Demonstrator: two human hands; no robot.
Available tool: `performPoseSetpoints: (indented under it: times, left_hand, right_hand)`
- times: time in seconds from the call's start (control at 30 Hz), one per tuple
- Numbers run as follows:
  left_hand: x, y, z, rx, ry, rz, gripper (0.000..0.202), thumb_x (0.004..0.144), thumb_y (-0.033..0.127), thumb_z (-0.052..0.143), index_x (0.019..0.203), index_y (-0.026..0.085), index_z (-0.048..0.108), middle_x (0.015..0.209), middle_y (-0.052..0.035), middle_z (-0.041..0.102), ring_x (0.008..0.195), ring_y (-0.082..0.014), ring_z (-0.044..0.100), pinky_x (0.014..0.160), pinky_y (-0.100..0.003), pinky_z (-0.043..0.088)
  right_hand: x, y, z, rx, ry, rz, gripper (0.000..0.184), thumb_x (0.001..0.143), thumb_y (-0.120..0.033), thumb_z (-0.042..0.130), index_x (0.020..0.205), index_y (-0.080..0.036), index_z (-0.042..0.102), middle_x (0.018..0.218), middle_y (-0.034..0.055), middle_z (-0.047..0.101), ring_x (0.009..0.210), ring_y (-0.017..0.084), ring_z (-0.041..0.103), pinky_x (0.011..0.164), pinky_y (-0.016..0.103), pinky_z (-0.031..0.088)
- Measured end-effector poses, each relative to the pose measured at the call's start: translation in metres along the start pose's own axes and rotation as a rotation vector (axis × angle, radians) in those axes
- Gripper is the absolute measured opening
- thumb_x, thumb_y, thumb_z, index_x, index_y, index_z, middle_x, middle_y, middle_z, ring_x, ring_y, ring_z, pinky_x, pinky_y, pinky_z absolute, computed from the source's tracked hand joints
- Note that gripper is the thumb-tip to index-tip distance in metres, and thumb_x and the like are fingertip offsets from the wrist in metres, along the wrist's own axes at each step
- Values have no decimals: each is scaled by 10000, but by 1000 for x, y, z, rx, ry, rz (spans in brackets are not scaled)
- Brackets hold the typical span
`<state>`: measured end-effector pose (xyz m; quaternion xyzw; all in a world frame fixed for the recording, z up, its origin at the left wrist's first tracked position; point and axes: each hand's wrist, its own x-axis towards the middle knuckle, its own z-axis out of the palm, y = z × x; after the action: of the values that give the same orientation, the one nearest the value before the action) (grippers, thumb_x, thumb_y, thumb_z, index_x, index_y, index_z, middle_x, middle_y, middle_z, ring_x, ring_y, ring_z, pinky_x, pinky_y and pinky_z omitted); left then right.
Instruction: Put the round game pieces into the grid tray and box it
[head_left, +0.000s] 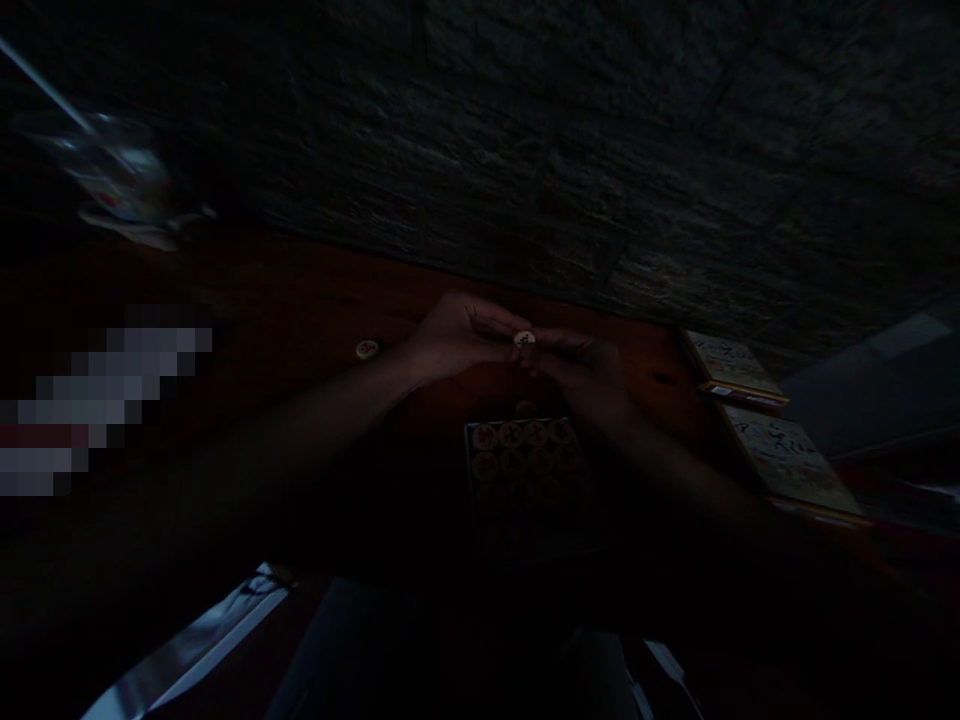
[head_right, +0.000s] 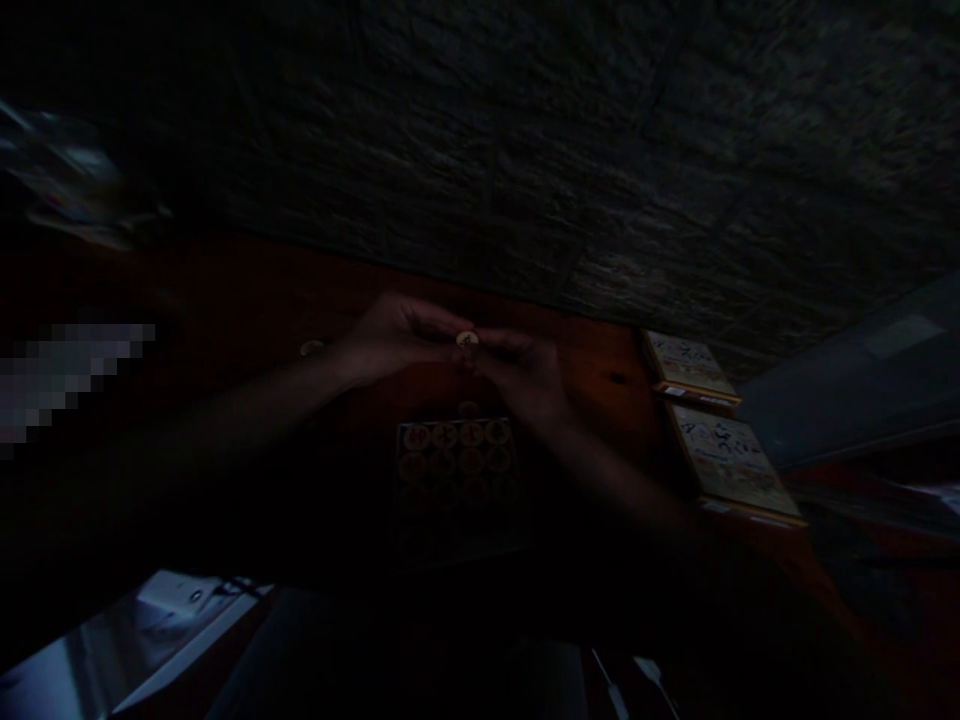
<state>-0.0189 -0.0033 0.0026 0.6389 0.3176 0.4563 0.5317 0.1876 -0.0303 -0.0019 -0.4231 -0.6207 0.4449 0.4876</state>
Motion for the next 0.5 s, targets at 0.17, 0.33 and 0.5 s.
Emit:
performPoseSetpoints:
  times: [0.17,0.33,0.5]
  left_hand:
    - [-2,2,0,46,-37,7,382,685,281,1012,1037,197,889,1020,-84,877,931,-272,850,923,-395,682]
    - [-3,1,0,51,-34,16,398,677,302,1019,1040,199,893,1023,-91,876,922,-265,849,931,-396,681]
    - [-2,0,1,20,-1,-1,364,678,298,1019,1001,189,892,947,-89,873,839,-244,842,871,-382,689]
  right_hand:
    - [2,4,3,49,34,-17,334,732,-506,978,861,-226,849,793,25,823,705,172,731,684,310,587]
    - [3,6,2,70,11,-37,326,768,-537,955,827,-231,857,772,27,813,683,164,715,660,303,577]
    - [4,5,-1,95,-47,-37,331,826,-558,910,850,-230,881,796,43,821,703,166,729,683,308,585]
